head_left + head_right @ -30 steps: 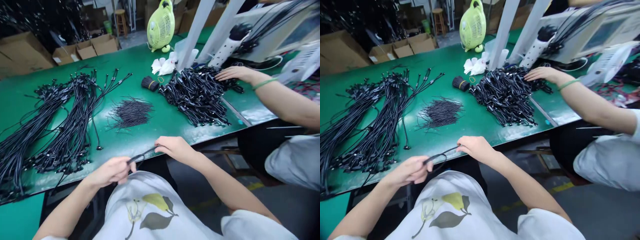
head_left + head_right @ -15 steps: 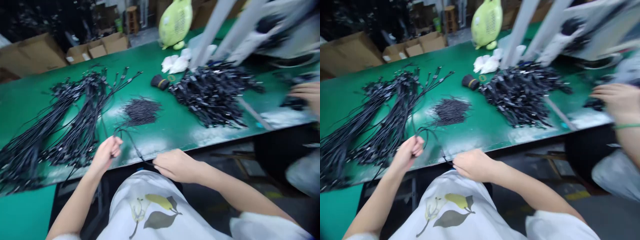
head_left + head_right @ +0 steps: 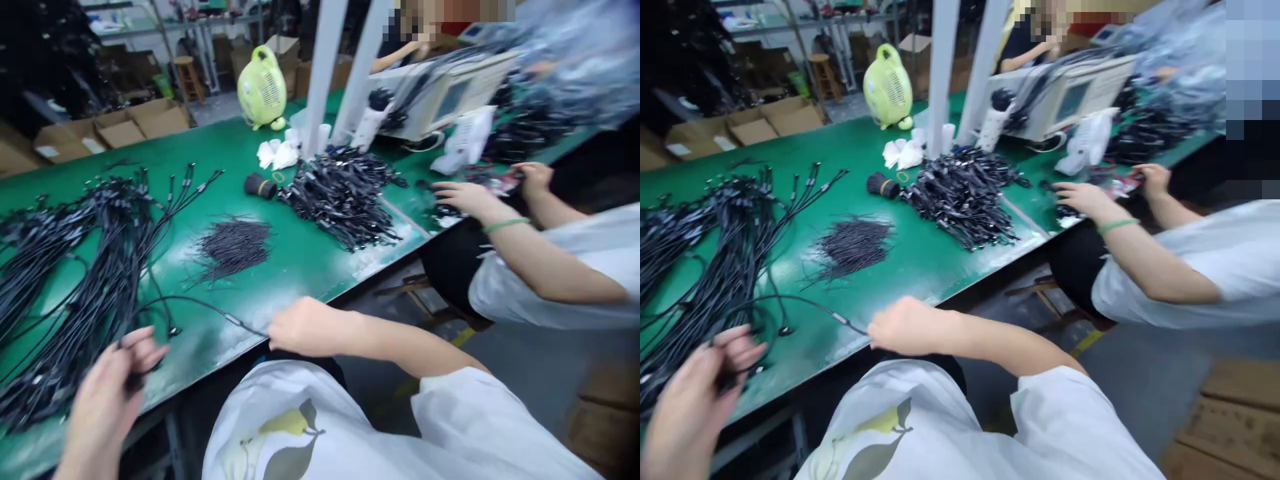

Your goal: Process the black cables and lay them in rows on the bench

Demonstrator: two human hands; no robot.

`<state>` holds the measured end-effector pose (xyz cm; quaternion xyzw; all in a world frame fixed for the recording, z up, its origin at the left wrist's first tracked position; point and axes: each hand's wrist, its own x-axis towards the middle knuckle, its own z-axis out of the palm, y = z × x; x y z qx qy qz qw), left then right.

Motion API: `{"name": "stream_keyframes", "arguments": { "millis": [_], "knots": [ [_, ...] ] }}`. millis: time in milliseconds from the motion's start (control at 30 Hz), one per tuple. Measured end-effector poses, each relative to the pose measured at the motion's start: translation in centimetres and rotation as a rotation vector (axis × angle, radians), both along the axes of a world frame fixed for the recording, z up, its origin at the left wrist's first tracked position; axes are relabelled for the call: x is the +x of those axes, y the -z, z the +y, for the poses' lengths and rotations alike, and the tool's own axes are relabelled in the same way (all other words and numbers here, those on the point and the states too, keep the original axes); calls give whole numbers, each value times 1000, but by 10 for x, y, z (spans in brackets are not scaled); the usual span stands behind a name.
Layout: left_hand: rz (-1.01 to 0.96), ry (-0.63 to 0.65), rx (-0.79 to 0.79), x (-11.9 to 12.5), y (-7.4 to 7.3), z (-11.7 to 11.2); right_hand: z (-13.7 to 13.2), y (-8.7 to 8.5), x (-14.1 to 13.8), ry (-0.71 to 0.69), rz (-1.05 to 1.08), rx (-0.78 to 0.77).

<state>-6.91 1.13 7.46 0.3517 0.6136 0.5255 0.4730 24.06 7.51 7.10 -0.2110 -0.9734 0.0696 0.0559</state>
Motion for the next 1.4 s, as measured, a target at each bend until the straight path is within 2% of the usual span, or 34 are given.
{"name": "stream_keyframes", "arguments": {
  "millis": [67, 100, 167, 200, 233, 300, 367, 500, 600, 667, 700, 800, 867, 933, 1033, 1100, 1200, 1267, 1400],
  "knots": [
    [180, 273, 57, 30, -1, 3, -11, -8, -11, -188, 110, -44],
    [221, 451, 68, 43, 0, 5, -11, -11, -16, -210, 187, -63],
    [127, 698, 52, 62, 6, 7, -1, -13, -25, -119, 353, -136],
    [6, 736, 46, 69, 9, 7, 6, -11, -30, -30, 441, -195],
    [-136, 720, 50, 73, 12, 6, 13, -7, -35, 62, 535, -267],
    [-403, 581, 79, 79, 16, 4, 21, 7, -47, 196, 706, -450],
    [-554, 453, 89, 82, 21, 3, 20, 24, -57, 309, 808, -689],
    [-536, 389, -8, 94, 40, 4, 11, 50, -72, 569, 1061, -1215],
    [-488, 236, -11, 106, 59, 0, 7, 51, -80, 615, 1255, -1565],
    [-425, 215, 2, 110, 68, -4, 2, 46, -86, 630, 1296, -1707],
    [-367, 255, 4, 110, 70, -6, -2, 44, -89, 636, 1302, -1717],
    [-125, 454, -33, 104, 68, -9, -16, 40, -98, 612, 1295, -1559],
    [-5, 596, -74, 97, 64, -9, -21, 40, -102, 564, 1288, -1513],
    [33, 692, -90, 91, 61, -8, -20, 41, -105, 538, 1292, -1600],
    [1, 645, -90, 90, 63, -7, -14, 38, -106, 540, 1327, -1779],
    [-94, 575, -129, 93, 66, -8, -10, 34, -105, 525, 1379, -1819],
    [-394, 588, -260, 100, 65, -12, -6, 29, -101, 460, 1374, -1837],
    [-609, 586, -328, 104, 60, -14, -5, 29, -98, 412, 1348, -1839],
    [-904, 467, -388, 111, 46, -18, -2, 36, -93, 348, 1365, -1750]
  ]
}}
